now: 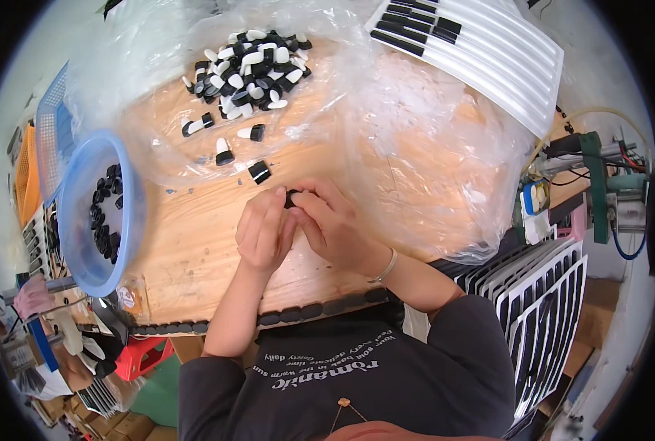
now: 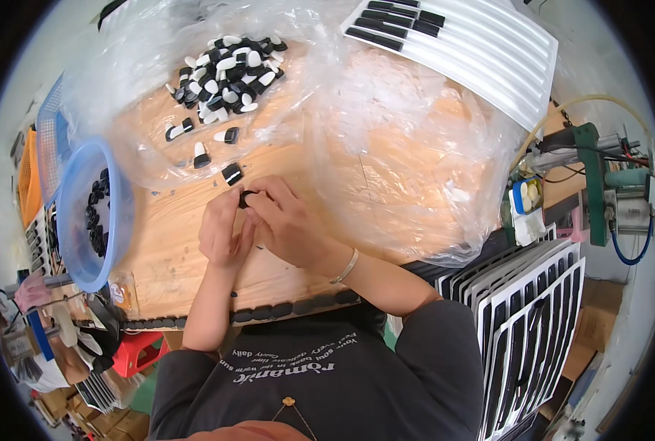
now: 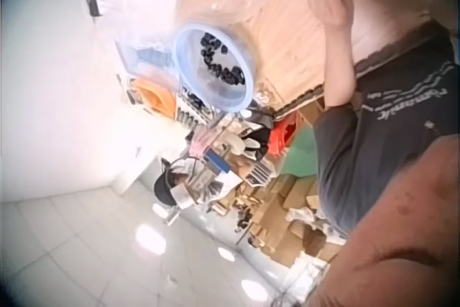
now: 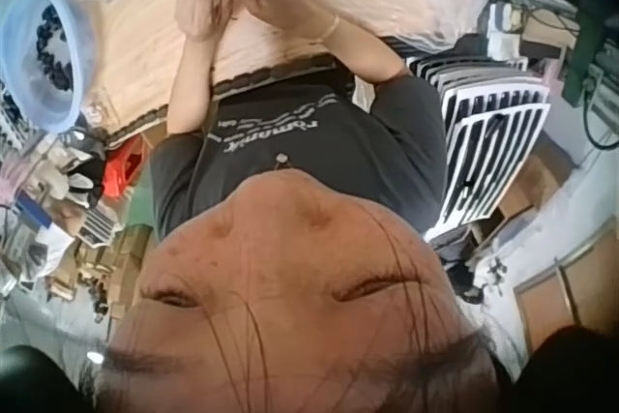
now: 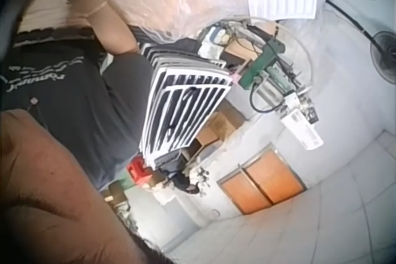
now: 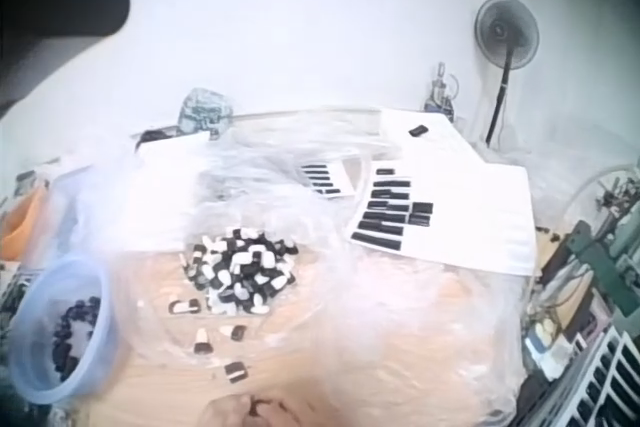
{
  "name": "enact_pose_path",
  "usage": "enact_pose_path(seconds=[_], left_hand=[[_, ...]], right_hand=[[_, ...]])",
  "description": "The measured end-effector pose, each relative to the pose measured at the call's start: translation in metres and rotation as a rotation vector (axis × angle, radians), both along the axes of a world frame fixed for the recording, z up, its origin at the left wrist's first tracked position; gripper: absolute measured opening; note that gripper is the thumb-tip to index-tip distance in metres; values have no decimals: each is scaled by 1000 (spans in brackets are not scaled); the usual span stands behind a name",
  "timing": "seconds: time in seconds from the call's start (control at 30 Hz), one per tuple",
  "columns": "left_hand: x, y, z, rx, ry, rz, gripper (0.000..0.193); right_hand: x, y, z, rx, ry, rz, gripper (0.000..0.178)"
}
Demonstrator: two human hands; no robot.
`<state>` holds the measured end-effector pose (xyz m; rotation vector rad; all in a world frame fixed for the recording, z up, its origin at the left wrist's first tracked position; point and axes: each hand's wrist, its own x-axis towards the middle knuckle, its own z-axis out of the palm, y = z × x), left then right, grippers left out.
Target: Assembling small black and white plastic components at a workbench.
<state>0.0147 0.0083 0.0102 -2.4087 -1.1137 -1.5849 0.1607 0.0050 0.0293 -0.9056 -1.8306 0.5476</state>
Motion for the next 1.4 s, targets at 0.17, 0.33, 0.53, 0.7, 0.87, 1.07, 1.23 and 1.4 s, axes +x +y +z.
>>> enact_pose_path(seconds=[0.17,0.33,0.53,0.7,0.87,1.07,1.23,1.4], left_hand=[[-12,-5,0,-221,70,31,48],[-36,6,-19,-313,-659,90,42],[-33,9,-10,-449,-942,8,39],[-38,6,-13,-483,-882,-59,41],[-29,0,-11,-529,-829,-93,40],[-30,2,-11,-552,-767,-100,39],[-30,4,-11,-567,-755,-102,38],[-31,5,-17,-597,-697,-106,35]], right_hand=[[6,2,13,34,-26,29,18],[63,30,33,-127,-46,-318,15],[209,44,7,-339,-399,-673,9],[235,4,14,-461,-454,-838,7],[239,-25,-8,-453,-394,-812,6],[254,-37,-34,-404,-484,-1070,13],[239,-45,-37,-390,-500,-986,29],[251,-38,-31,-615,-177,-942,21]])
